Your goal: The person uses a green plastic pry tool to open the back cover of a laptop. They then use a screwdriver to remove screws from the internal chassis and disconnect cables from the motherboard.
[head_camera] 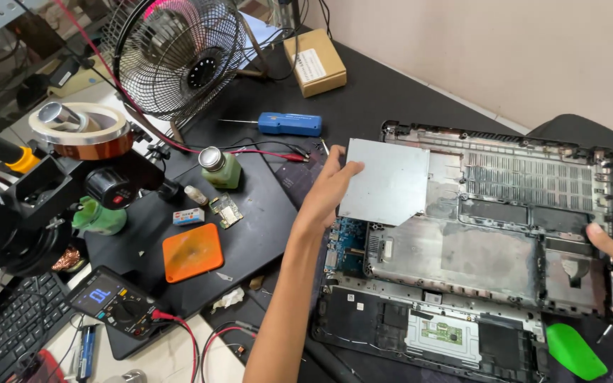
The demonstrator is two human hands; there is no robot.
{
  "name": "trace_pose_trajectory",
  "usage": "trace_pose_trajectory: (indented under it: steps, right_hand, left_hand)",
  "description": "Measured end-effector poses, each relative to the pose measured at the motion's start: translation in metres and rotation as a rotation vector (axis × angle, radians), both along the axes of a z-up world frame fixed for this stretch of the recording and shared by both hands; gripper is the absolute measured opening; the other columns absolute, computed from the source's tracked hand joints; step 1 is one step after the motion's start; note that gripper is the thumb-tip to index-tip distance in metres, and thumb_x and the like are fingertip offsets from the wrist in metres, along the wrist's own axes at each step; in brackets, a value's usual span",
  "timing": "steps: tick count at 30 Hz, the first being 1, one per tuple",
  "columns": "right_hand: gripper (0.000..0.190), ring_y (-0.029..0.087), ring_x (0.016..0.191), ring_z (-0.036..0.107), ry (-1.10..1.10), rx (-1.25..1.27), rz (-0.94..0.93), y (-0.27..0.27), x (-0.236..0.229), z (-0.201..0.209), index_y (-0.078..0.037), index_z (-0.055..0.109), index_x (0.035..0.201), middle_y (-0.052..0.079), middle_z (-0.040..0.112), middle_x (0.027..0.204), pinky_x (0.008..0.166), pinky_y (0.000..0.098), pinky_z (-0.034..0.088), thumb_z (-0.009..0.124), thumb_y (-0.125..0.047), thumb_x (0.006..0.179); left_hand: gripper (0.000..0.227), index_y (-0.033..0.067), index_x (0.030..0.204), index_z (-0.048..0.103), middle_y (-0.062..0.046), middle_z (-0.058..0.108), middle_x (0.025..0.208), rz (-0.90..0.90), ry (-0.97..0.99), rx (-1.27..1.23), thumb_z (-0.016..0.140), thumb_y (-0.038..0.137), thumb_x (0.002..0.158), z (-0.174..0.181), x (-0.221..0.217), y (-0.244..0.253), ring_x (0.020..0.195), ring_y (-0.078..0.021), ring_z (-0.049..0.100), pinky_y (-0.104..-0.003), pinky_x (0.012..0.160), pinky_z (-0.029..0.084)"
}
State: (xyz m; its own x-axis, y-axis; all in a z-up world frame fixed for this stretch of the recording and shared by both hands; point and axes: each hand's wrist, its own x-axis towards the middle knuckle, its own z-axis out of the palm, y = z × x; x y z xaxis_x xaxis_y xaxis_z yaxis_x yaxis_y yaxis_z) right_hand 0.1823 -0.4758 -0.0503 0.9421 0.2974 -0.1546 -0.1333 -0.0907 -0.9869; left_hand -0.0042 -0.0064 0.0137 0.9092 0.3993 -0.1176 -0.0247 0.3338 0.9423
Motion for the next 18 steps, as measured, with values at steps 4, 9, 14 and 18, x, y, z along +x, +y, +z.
trace_pose_trajectory:
  steps: [4, 9, 14, 18]
  right_hand:
    - [0.017, 0.017, 0.088, 0.068, -0.016, -0.025, -0.008, -0.022, 0.02, -0.026, -0.006, 0.053, 0.117, 0.004, 0.067, 0.1, 0.073, 0.0383, 0.058, 0.062, -0.02, 0.116]
    - [0.023, 0.023, 0.084, 0.07, -0.074, -0.118, 0.019, -0.038, 0.034, -0.042, -0.004, 0.055, 0.122, 0.011, 0.068, 0.099, 0.067, 0.0446, 0.059, 0.066, -0.024, 0.118]
    - [0.025, 0.023, 0.082, 0.071, -0.045, -0.14, 0.016, -0.036, 0.031, -0.033, -0.007, 0.056, 0.123, 0.01, 0.069, 0.102, 0.063, 0.045, 0.06, 0.065, -0.028, 0.112]
    - [0.025, 0.025, 0.084, 0.071, -0.071, -0.147, 0.031, -0.045, 0.036, -0.043, -0.003, 0.055, 0.12, 0.012, 0.067, 0.098, 0.063, 0.0469, 0.061, 0.066, -0.025, 0.119]
  left_hand:
    - [0.019, 0.0086, 0.111, 0.046, -0.007, 0.059, 0.099, -0.011, 0.009, -0.006, 0.057, 0.015, 0.097, -0.003, 0.001, 0.002, 0.095, -0.0128, 0.055, -0.031, 0.084, 0.048]
    - [0.022, 0.0077, 0.113, 0.046, -0.006, 0.059, 0.1, -0.029, -0.054, -0.029, 0.058, 0.013, 0.095, -0.006, 0.003, 0.0, 0.097, -0.0127, 0.054, -0.03, 0.086, 0.047]
    - [0.032, 0.0057, 0.125, 0.046, -0.008, 0.06, 0.106, -0.029, -0.082, 0.007, 0.057, 0.013, 0.096, -0.001, 0.003, -0.012, 0.101, -0.014, 0.054, -0.03, 0.089, 0.046]
    - [0.039, 0.001, 0.134, 0.048, -0.01, 0.063, 0.117, -0.057, -0.122, -0.006, 0.056, 0.013, 0.097, -0.011, 0.011, -0.024, 0.11, -0.0149, 0.055, -0.028, 0.097, 0.045]
